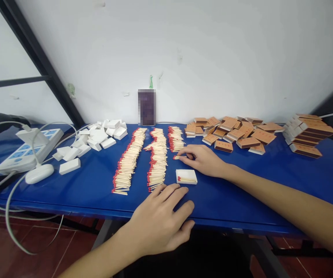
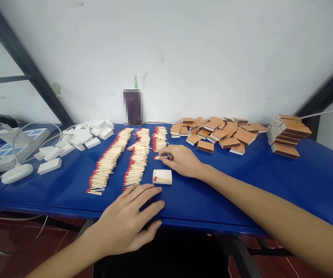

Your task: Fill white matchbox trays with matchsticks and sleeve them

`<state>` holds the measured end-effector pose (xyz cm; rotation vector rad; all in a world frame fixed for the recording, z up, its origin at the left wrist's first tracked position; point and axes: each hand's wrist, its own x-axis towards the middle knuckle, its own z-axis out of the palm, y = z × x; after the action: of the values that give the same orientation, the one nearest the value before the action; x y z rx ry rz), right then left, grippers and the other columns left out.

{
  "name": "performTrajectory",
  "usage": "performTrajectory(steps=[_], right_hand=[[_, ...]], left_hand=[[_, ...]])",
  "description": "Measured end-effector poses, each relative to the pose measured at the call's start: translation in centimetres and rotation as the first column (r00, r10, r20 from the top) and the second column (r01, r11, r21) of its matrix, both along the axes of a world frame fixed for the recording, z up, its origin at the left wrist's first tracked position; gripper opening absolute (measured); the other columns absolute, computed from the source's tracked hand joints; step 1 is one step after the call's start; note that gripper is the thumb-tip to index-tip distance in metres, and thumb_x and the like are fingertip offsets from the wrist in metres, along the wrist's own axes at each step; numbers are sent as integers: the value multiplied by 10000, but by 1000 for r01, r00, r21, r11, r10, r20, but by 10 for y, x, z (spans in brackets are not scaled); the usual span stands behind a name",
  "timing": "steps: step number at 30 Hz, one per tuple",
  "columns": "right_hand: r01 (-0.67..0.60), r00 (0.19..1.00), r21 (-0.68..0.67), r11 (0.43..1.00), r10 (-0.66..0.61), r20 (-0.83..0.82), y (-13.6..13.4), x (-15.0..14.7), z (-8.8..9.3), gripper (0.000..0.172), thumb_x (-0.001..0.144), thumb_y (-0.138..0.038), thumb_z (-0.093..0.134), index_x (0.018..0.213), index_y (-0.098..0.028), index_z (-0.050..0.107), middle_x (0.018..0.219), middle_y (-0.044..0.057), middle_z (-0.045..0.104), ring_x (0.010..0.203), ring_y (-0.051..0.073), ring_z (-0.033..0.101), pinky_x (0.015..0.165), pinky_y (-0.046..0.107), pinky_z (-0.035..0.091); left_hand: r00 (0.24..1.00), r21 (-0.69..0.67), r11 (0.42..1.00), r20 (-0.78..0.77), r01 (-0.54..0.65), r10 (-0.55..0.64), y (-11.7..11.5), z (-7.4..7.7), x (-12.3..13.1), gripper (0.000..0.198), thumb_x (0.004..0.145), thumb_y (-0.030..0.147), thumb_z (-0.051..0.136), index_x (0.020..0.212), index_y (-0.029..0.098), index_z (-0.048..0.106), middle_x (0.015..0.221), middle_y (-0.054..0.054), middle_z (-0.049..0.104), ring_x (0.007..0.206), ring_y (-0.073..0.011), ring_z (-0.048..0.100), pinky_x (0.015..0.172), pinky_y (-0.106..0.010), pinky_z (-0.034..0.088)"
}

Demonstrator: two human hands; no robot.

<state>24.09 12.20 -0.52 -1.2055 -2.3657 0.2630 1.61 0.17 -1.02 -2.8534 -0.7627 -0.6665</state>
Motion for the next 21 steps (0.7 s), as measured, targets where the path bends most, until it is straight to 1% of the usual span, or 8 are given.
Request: performTrajectory(steps=[8,13,15,18,21], right_hand=[[-11,1000,7,1000,12,-10,-3,3,-1,253,947,-374,548,995,-222,744,681,-4,560,621,134,483,596,260,324],[-7,1000,21,1000,7,-13,-5,3,-1,243,937,-382,561,957,-213,735,670,-4,558,613,134,483,592,266,334],[-6,1000,31,999,7,-30,-6,4,-2,235,931,-377,569,971,-204,723,676,-4,555,615,136,482,593,269,341],[-37,997,66,997,42,-65,-7,3,-2,235,932,-356,566,1031,-197,709,721,9,565,634,140,489,604,272,360],[-121,989,68,990,126,-73,-9,3,0,231,947,-309,539,1044,-198,716,787,34,591,678,150,519,632,277,393]], left_hand=[[1000,10,1000,7,-7,7,0,0,-1,248,931,286,530,1126,162,617,1240,-123,626,1183,-293,577,968,-455,508],[1000,11,1000,11,-11,10,0,0,0,245,929,276,531,1128,163,618,1228,-122,629,1183,-286,576,974,-444,505],[1000,10,1000,9,-10,10,0,0,0,248,928,277,530,1132,166,616,1232,-121,628,1181,-287,578,970,-445,506],[1000,6,1000,8,-8,8,0,0,0,247,928,279,528,1129,167,617,1236,-121,627,1177,-288,578,966,-447,507],[1000,1,1000,7,-7,7,0,0,0,243,931,279,524,1123,164,618,1232,-122,627,1178,-286,576,966,-444,506]])
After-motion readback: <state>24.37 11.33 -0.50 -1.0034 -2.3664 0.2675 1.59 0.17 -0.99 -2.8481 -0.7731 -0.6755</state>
